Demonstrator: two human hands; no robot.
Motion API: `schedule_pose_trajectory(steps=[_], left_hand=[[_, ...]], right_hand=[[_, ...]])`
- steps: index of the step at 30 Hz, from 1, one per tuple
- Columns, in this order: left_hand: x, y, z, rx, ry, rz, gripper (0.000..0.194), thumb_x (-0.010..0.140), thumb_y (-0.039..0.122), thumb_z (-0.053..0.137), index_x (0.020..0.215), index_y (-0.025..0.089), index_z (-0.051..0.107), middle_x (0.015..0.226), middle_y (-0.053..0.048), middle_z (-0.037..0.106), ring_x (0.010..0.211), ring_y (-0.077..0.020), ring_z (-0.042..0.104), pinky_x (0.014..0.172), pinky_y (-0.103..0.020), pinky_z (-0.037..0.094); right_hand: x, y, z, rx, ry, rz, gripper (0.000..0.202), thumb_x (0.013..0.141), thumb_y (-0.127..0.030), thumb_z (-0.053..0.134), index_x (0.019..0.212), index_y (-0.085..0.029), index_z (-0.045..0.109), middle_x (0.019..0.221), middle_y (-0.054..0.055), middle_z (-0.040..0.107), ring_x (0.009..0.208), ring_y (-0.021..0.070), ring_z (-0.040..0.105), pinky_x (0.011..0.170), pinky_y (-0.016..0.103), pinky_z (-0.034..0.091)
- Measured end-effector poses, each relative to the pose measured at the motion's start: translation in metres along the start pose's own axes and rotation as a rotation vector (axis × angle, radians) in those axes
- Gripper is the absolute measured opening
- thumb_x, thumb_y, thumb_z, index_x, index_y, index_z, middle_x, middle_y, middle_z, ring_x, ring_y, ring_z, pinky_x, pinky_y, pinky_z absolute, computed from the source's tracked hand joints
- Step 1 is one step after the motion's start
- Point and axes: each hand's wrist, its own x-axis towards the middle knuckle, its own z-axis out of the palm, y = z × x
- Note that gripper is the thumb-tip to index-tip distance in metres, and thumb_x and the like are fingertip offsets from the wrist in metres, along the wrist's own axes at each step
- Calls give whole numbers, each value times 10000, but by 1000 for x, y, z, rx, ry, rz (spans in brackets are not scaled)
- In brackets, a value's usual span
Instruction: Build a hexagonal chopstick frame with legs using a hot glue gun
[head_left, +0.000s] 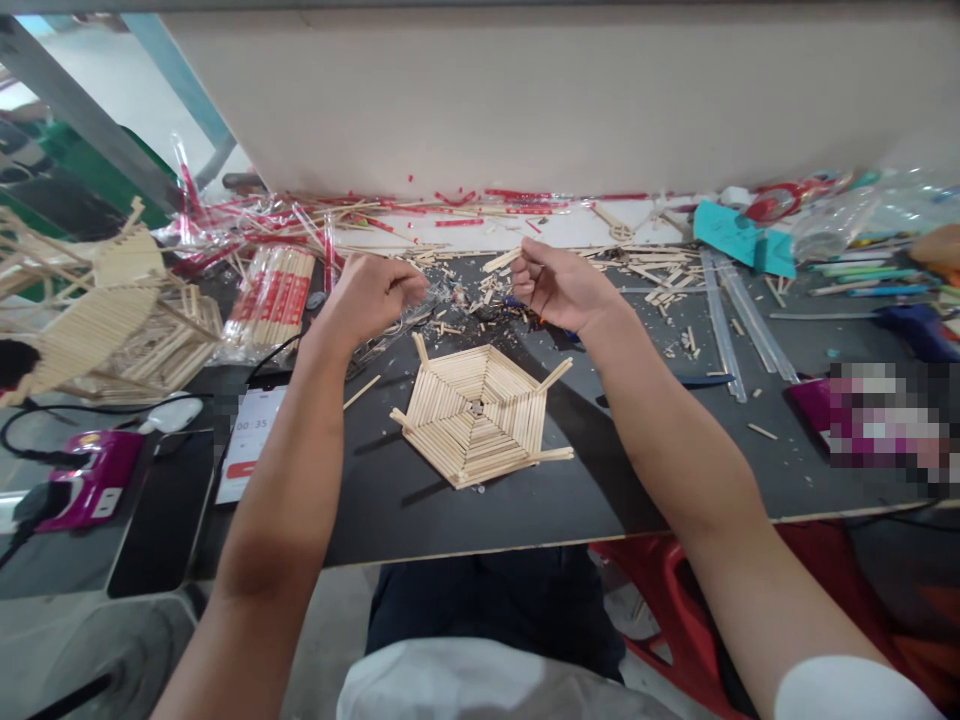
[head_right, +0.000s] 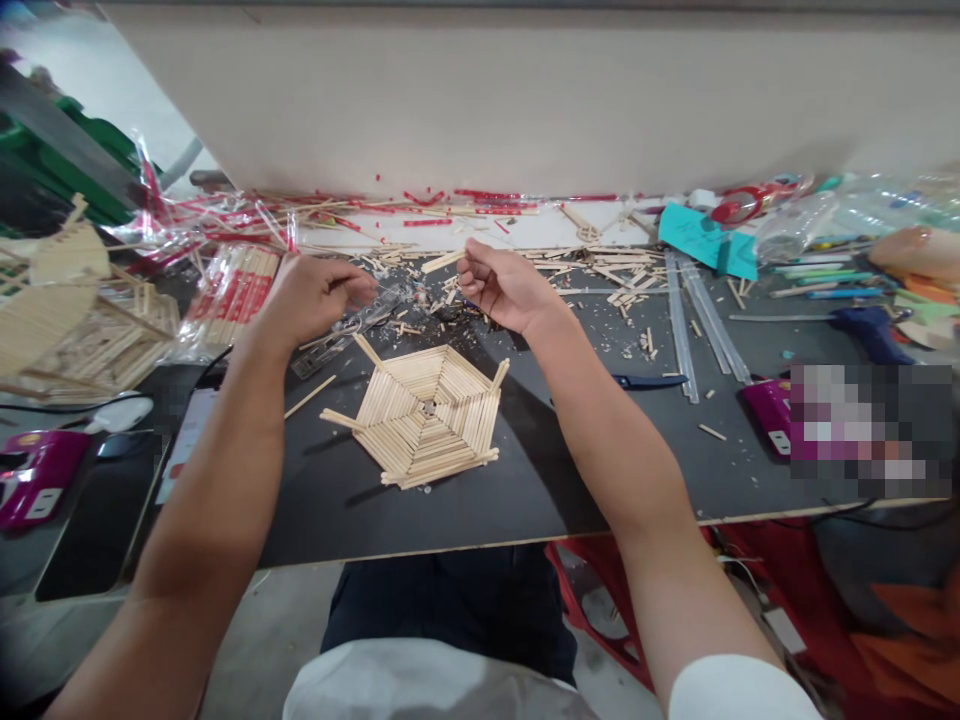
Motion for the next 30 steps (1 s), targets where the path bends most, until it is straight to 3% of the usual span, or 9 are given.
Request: schedule_pose_trajectory(steps=[3,6,9,12,17,24,30], left_hand=[[0,9,2,-25,-8,1,194,844,264,659,941,204,816,859,-38,809,740,-174,730,793,-314,594],[0,29,4,-100,57,21,348,780,298,788,1119,218,798,1043,-60,824,839,-192,750,804,-305,605],[0,43,9,-111,94,9,288,781,345,817,1039,217,803,988,-57,825,840,-197,743,797,-305,610],[1,42,15,-79,137,-9,177,832,372,778,927,225,808,873,-48,813,807,-195,731,794,-314,605],[4,26,22,-63,257,-48,213,880,419,735,963,239,814,861,-46,806,782,-194,732,823,-341,606],[5,27,23,-138,345,-102,210,906,421,703,1017,270,798,922,-25,803,817,-197,753,769,-339,612],[1,30,7,-24,267,-37,187,881,407,721,928,249,808,864,-17,801,796,-194,708,837,-341,589]], right_hand=[[-1,-1,2,87,-13,34,337,910,-427,768,756,-224,546,767,-7,621,636,77,543,559,200,500],[-2,1,4,116,-11,56,272,930,-363,744,768,-216,582,797,5,646,632,74,535,554,191,502],[-3,3,6,94,-16,48,280,935,-377,749,765,-207,606,803,7,666,629,69,548,582,188,521],[-5,5,11,88,-20,45,248,922,-353,780,787,-198,642,820,4,695,621,56,557,626,179,549],[-11,1,21,109,-27,111,183,912,-268,786,785,-187,682,875,21,754,634,49,590,612,163,554],[-14,2,22,29,-132,99,300,761,-386,937,736,-193,709,762,7,729,571,55,559,543,183,529],[-15,1,16,-125,-114,23,378,701,-495,957,772,-212,718,759,12,734,589,82,572,529,224,528]])
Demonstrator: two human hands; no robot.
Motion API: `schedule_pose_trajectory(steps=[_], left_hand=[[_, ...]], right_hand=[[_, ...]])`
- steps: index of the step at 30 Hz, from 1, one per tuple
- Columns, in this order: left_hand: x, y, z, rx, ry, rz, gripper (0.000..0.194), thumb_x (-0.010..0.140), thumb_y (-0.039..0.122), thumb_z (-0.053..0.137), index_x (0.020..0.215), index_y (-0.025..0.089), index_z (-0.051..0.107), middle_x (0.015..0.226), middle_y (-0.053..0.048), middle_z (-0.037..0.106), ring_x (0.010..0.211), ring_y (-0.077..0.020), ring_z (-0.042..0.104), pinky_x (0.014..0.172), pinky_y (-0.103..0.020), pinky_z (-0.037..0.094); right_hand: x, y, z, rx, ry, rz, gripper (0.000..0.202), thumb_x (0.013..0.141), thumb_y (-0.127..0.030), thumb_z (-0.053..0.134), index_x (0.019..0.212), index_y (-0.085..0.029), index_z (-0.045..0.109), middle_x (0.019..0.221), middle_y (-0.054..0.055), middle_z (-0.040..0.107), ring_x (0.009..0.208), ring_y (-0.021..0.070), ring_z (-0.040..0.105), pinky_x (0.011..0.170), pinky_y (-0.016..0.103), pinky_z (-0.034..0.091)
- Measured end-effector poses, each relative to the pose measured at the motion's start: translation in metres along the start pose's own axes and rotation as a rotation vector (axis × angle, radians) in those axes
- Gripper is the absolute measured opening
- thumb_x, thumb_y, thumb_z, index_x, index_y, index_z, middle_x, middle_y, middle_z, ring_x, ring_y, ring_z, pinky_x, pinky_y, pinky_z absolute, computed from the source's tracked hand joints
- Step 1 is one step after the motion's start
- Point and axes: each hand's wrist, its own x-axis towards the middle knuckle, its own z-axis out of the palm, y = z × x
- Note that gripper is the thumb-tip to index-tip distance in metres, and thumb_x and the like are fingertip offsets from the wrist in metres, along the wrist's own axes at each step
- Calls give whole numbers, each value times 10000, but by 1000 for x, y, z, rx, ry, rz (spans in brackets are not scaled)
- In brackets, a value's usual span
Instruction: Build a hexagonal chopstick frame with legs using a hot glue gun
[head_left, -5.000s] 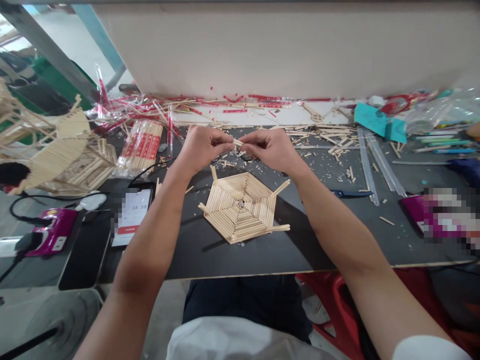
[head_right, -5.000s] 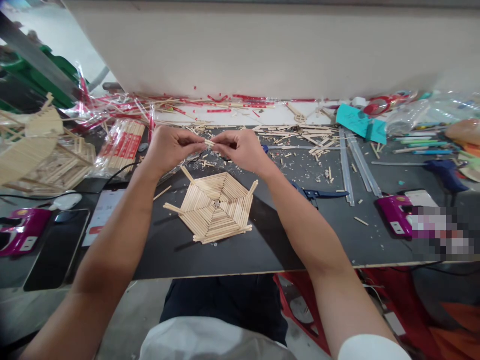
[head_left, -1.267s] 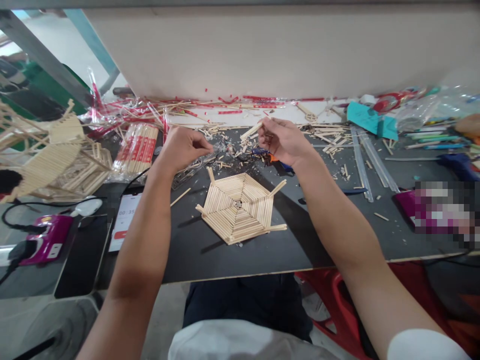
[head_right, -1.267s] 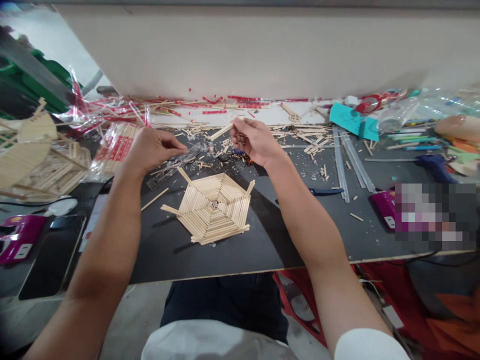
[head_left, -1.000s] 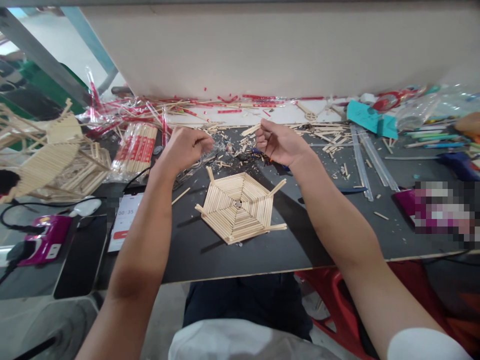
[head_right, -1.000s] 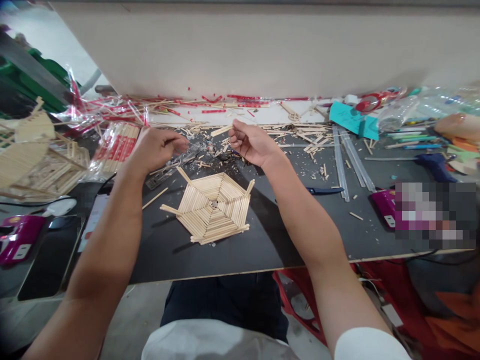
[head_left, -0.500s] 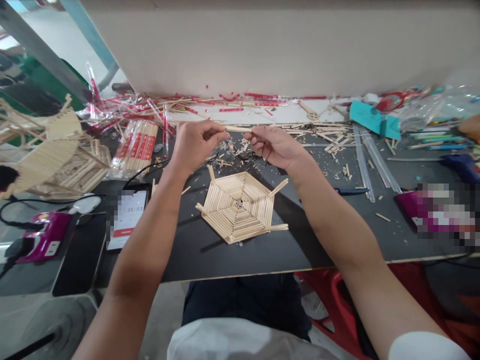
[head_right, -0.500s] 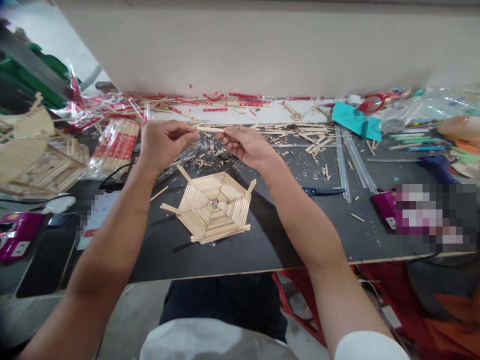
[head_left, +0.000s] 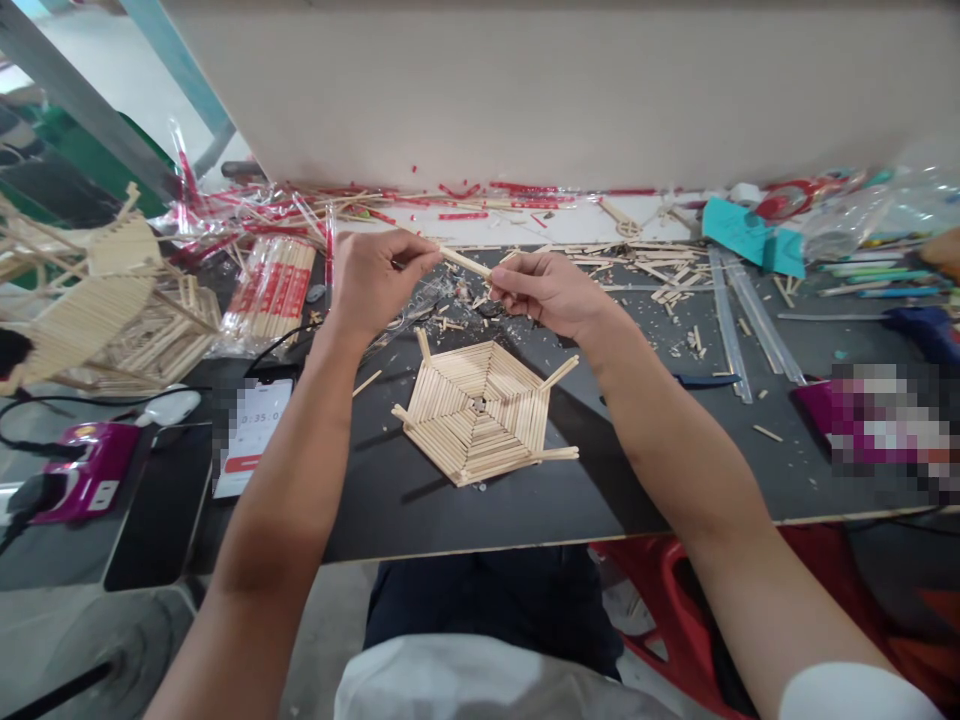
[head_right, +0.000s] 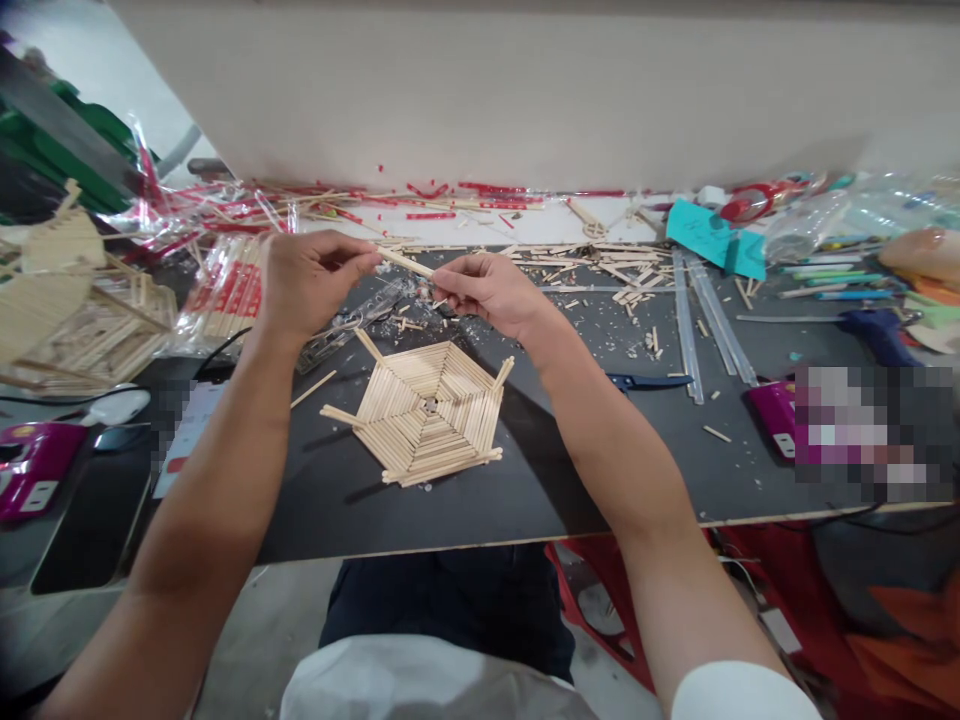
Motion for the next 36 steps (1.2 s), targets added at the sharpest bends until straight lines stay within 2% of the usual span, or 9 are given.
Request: schedule_pose_trajectory(steps=[4,9,14,16,22,25,28,32,36], left_hand=[[-1,0,-6,144,-76,46,157,884,373,693,850,248,783,806,-8,776,780,-195,680,885,-349,553],[-2,2,-1,201,-147,34,216,880,365,643,859,205,787,787,-31,757,734,-177,652,839,-326,539],[1,-8,-4,220,-198,23,251,863,380,636,850,186,794,745,-44,742,697,-177,623,797,-334,541],[2,-13,-8,224,-231,17,269,866,385,625,863,176,794,749,-45,746,685,-174,617,792,-339,542],[4,-21,-10,220,-339,-4,246,874,313,578,810,168,766,743,-44,746,688,-167,626,853,-349,539],[4,-20,-8,210,-317,-18,154,799,308,672,790,185,763,750,-33,739,704,-174,629,859,-356,535],[3,-17,-8,199,-259,-36,169,776,365,739,761,197,741,724,-26,715,702,-178,617,831,-353,532],[2,-11,-7,236,-215,-23,294,884,420,652,695,197,687,647,-23,675,657,-166,576,823,-349,526],[3,-14,-6,210,-279,-10,269,908,316,578,710,192,712,669,-24,714,671,-165,615,854,-336,538]], right_hand=[[-2,-4,0,-120,42,-32,375,726,-498,939,785,-194,728,750,37,739,589,94,572,516,238,512],[-3,-5,-1,-212,121,-98,324,794,-456,903,799,-192,716,718,34,705,576,95,561,513,251,502],[5,-4,-17,-311,326,-212,271,828,-355,885,775,-207,665,668,7,646,542,92,538,508,261,491],[7,-4,-24,-305,368,-254,255,844,-339,868,780,-210,657,668,0,636,539,93,540,516,264,492],[0,-11,-26,-391,277,-332,226,800,-337,889,839,-207,707,692,-2,645,578,113,560,547,281,495],[-3,-12,-20,-458,238,-358,220,796,-351,883,848,-213,720,690,-4,642,594,120,549,558,288,483],[-5,-13,-16,-513,205,-381,202,790,-337,877,870,-215,737,680,-8,635,607,127,540,571,297,470],[-10,-18,-11,-568,161,-393,198,792,-345,861,892,-206,761,660,-6,636,604,130,527,579,307,458],[-13,-22,-7,-587,125,-403,258,799,-416,859,898,-200,758,681,6,651,619,136,536,588,313,470]])
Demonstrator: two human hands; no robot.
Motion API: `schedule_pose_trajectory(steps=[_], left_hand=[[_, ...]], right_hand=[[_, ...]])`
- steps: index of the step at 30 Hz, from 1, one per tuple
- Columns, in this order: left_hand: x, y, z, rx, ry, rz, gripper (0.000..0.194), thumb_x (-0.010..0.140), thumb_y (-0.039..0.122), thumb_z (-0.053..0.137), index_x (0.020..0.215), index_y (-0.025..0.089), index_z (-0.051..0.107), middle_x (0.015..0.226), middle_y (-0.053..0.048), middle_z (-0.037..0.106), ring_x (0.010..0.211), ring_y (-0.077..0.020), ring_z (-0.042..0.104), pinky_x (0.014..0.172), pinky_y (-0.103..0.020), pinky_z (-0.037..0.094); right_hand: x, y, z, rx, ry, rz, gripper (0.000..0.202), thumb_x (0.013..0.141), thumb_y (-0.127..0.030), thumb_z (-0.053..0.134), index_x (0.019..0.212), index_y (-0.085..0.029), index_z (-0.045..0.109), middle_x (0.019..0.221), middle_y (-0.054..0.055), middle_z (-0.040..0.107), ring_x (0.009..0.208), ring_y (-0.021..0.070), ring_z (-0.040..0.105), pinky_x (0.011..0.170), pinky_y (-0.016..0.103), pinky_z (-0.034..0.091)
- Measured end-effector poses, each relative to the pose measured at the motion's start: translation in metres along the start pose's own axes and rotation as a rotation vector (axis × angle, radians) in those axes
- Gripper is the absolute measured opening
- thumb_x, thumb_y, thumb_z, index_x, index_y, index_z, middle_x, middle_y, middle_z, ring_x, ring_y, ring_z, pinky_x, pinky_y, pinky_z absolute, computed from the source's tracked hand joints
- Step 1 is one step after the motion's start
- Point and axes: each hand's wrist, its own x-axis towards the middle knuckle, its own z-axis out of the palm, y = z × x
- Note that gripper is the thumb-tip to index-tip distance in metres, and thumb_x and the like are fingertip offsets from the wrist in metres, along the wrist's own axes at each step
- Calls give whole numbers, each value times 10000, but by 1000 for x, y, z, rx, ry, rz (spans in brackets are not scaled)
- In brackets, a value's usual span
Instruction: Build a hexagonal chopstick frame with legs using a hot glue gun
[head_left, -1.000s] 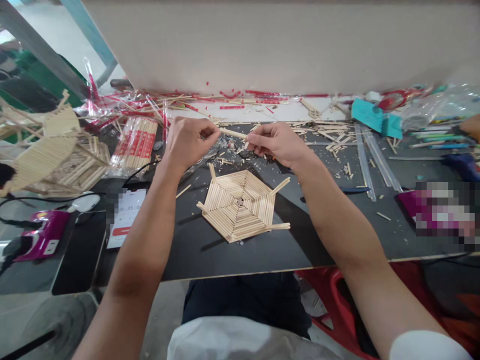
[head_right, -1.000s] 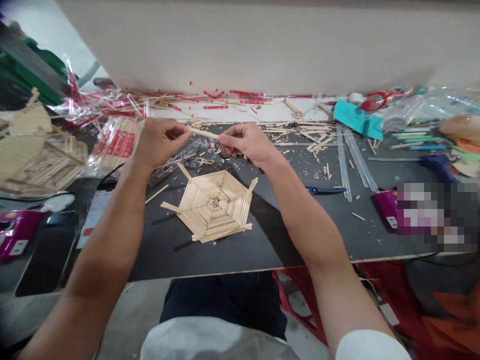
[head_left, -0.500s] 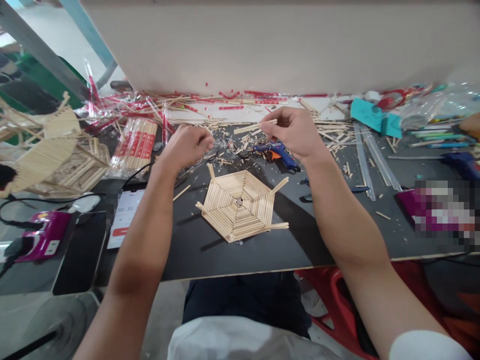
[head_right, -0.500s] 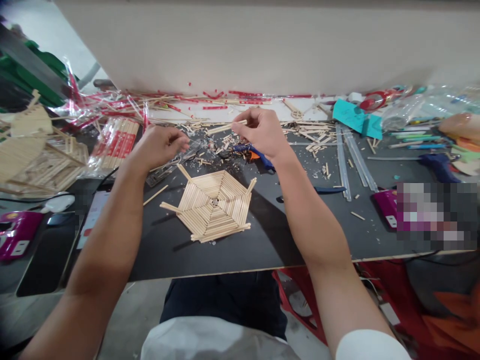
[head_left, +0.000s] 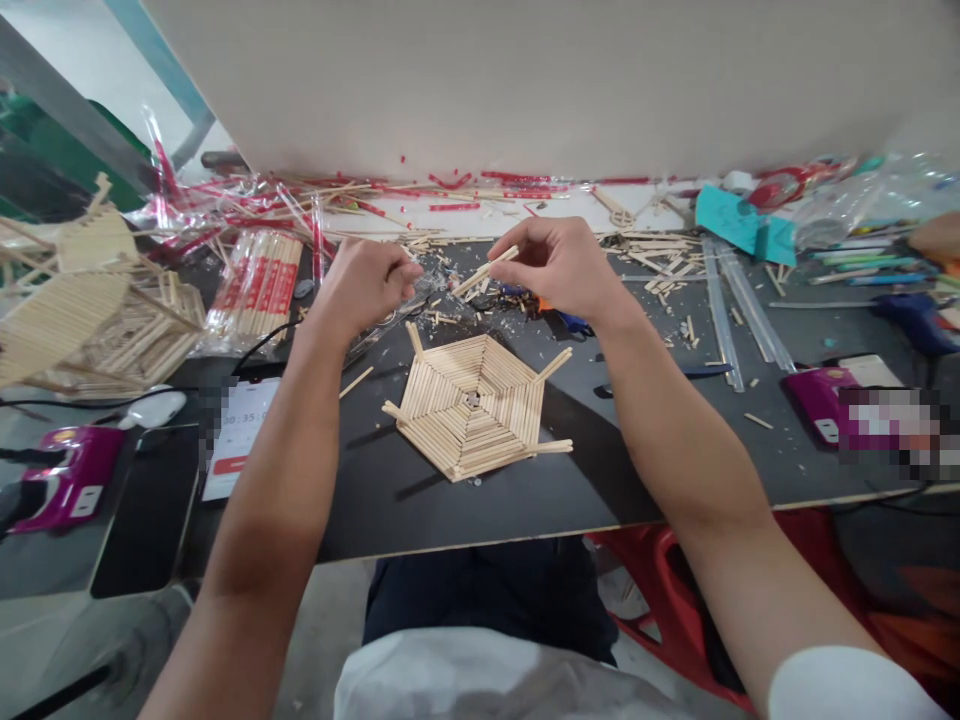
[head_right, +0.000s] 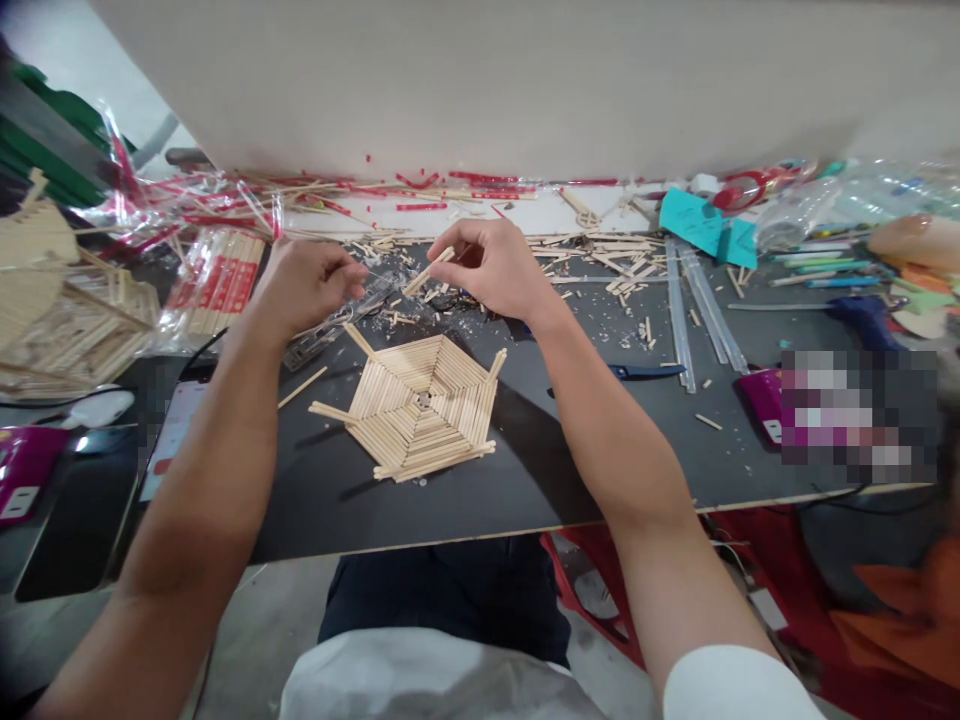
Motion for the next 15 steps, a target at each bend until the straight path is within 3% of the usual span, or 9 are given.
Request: schedule_pose_trajectory(steps=[5,9,12,15], left_hand=[[2,-5,1,-42,-52,56,272,830,179,559,945,186,806,939,-50,808,868,-204,719,936,-362,561],[0,10,-5,-126,-31,147,319,865,304,675,1145,221,804,1242,-66,782,1158,-261,702,1033,-396,539],[-2,23,-4,-192,-51,122,325,857,396,746,1111,206,819,1128,-70,812,1078,-259,731,986,-382,558],[-2,29,1,-267,-133,120,309,812,348,786,1081,200,823,971,-40,825,945,-220,750,890,-328,578]], right_hand=[[0,0,1,-8,-36,-12,282,828,-456,836,932,-204,763,687,5,638,633,135,537,613,316,478],[0,-3,6,-12,-50,-40,296,853,-474,815,944,-195,773,693,6,630,641,130,526,627,316,466],[-1,-6,14,8,-50,-63,332,853,-501,812,947,-183,785,673,-1,615,623,118,486,602,305,429],[-2,-8,24,49,-45,-74,371,839,-537,816,944,-182,789,648,-11,601,612,115,466,578,299,407]])
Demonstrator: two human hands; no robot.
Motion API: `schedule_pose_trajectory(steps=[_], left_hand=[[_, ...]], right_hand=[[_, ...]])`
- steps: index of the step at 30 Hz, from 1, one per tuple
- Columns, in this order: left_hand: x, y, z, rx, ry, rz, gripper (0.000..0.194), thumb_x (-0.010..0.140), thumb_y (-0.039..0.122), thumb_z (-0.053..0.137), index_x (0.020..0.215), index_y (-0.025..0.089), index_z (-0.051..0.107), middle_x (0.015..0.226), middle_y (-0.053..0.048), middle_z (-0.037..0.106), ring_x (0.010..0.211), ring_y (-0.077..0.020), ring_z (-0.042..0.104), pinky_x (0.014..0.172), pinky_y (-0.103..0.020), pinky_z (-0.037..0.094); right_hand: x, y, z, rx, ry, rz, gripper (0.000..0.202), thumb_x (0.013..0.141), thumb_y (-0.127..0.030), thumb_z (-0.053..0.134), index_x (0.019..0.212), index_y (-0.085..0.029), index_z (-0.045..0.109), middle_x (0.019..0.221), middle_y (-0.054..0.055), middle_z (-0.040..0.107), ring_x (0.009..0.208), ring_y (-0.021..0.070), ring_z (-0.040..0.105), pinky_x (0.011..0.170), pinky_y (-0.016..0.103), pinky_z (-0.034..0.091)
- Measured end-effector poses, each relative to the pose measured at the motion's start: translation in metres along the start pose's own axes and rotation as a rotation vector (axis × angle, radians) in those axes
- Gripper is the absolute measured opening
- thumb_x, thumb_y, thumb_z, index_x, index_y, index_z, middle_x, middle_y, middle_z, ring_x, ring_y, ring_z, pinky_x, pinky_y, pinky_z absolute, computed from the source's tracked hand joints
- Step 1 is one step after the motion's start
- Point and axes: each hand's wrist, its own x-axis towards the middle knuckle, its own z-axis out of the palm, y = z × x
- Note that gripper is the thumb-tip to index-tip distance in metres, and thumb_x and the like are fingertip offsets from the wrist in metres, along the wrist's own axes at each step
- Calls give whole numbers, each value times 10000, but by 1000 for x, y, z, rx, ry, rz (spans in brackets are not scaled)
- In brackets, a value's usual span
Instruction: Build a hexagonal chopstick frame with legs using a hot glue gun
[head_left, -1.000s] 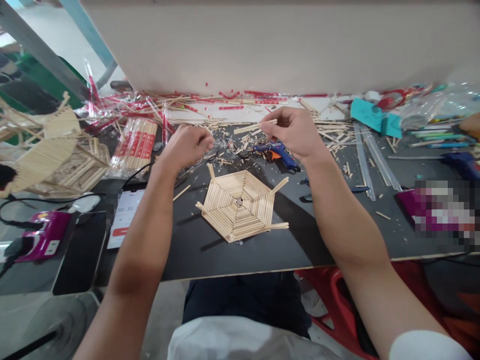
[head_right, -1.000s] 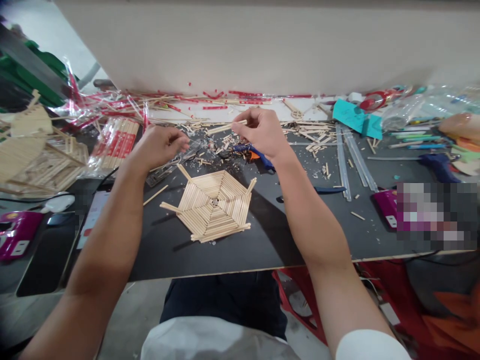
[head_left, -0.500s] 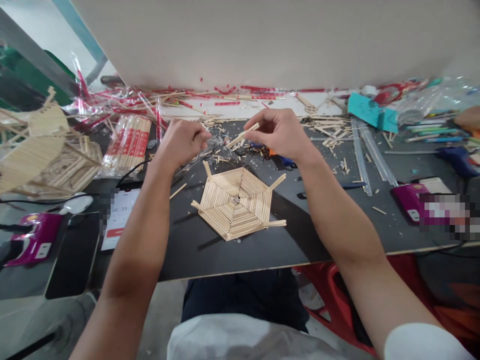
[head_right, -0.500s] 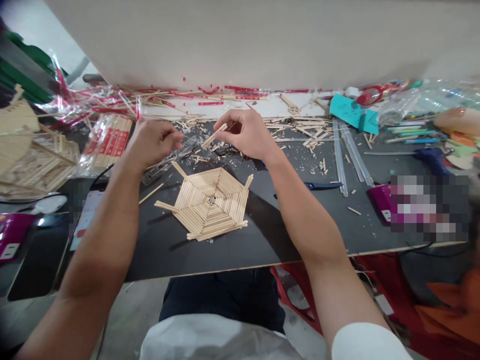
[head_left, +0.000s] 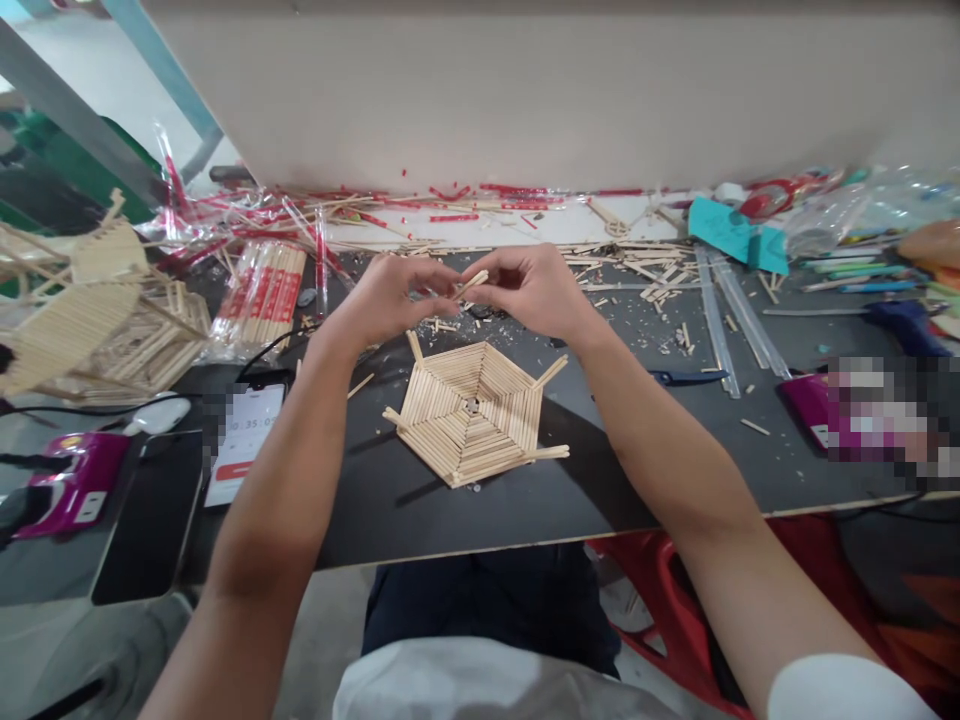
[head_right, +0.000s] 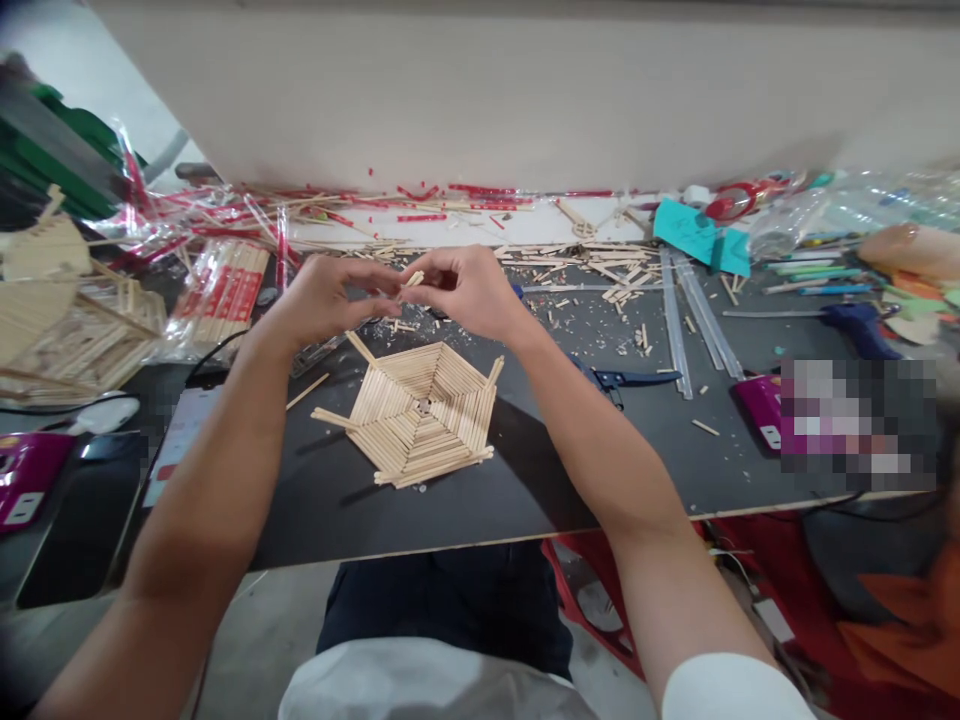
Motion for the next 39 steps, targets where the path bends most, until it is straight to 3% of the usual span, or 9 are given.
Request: schedule_pose_trajectory(steps=[6,10,14,17,21,24,28,32,39], left_hand=[[1,-2,1,-17,-32,-19,162,838,276,730,903,159,819,844,-35,802,889,-210,748,820,-305,587],[0,-6,-5,-116,43,-91,181,885,240,698,1025,141,757,986,-80,804,966,-217,765,864,-325,610],[1,-5,-8,-250,58,-131,247,985,193,565,1219,152,631,1089,-117,787,969,-203,783,883,-341,625],[1,-2,-7,-289,42,-133,245,1020,204,521,1257,167,571,1124,-128,775,998,-213,784,887,-351,623],[0,-2,-5,-410,16,-81,238,1016,218,506,1244,179,559,1170,-126,758,999,-205,777,898,-358,617],[0,-4,-4,-499,-34,-5,196,997,238,526,1168,178,600,1138,-118,758,911,-178,760,882,-351,611],[-2,2,-5,-394,-106,52,223,1027,300,502,1131,181,659,922,-70,711,687,-130,631,710,-300,560],[-2,15,-6,-178,-123,24,309,1064,387,463,1045,186,698,709,-24,572,625,-138,535,634,-285,488],[-4,21,-15,-84,-83,34,373,1053,356,472,760,179,620,640,-17,540,575,-118,495,593,-267,449]], right_hand=[[0,-1,5,75,73,75,308,766,-479,873,858,-211,754,721,18,688,669,158,588,637,344,517],[3,6,-8,119,179,41,330,737,-517,892,790,-238,725,778,37,733,699,180,637,724,415,593],[4,13,-22,184,150,3,395,738,-647,869,812,-277,749,853,60,779,777,214,683,827,464,618],[3,13,-24,208,161,15,377,739,-615,890,830,-270,768,905,81,801,867,241,717,900,478,615],[2,7,-18,162,213,77,332,705,-459,951,801,-231,730,793,81,763,754,222,698,750,449,624],[2,2,-15,105,213,117,270,750,-396,915,797,-227,710,714,35,697,673,196,665,637,393,592],[1,-6,-13,82,145,90,237,813,-407,862,901,-243,714,758,14,690,691,177,663,666,356,586],[-2,-22,-7,125,100,61,348,841,-445,845,1101,-270,694,850,11,714,730,172,677,699,342,605],[-2,-26,-4,87,126,90,353,907,-593,754,978,-252,695,763,19,672,715,179,679,706,347,619]])
